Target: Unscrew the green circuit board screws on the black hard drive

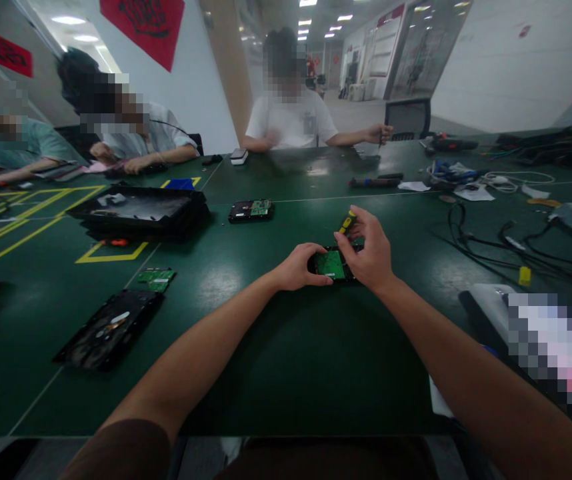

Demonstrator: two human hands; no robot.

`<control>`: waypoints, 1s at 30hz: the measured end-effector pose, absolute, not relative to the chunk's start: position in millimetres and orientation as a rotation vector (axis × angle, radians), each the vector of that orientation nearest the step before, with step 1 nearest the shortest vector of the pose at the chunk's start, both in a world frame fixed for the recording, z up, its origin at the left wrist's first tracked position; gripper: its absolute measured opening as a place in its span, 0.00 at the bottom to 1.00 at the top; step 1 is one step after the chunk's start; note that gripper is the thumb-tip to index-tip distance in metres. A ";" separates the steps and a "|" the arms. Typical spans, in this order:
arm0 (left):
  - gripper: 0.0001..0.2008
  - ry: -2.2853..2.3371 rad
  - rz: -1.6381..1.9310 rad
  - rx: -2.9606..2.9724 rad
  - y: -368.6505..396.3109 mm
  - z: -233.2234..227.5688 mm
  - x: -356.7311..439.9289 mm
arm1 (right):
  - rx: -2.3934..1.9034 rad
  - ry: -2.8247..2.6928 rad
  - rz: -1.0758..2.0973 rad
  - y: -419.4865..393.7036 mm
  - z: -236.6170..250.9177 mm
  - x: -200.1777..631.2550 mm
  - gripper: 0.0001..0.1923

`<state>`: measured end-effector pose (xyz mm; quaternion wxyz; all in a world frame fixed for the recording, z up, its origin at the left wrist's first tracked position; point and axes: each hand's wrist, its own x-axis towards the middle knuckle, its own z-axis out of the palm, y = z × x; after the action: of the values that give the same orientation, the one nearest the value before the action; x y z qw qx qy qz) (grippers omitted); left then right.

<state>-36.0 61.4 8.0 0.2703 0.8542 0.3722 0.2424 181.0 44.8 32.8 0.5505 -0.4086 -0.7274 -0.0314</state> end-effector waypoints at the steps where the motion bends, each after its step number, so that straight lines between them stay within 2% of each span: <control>1: 0.40 1.002 0.652 2.303 61.4 8.0 -36.1 | -0.967 -1.717 -0.074 45.3 32.2 181.0 0.32; 24: 0.39 1.000 0.656 2.287 61.2 10.1 -35.1 | -0.976 -1.780 -0.025 42.2 36.9 179.5 0.32; 30: 0.39 0.996 0.662 2.299 60.7 8.9 -35.8 | -0.966 -1.726 -0.052 47.6 41.6 176.5 0.27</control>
<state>-35.8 60.7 8.9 0.2714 0.8538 0.3700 0.2458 176.5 47.6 41.6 0.5495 -0.4079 -0.7288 -0.0219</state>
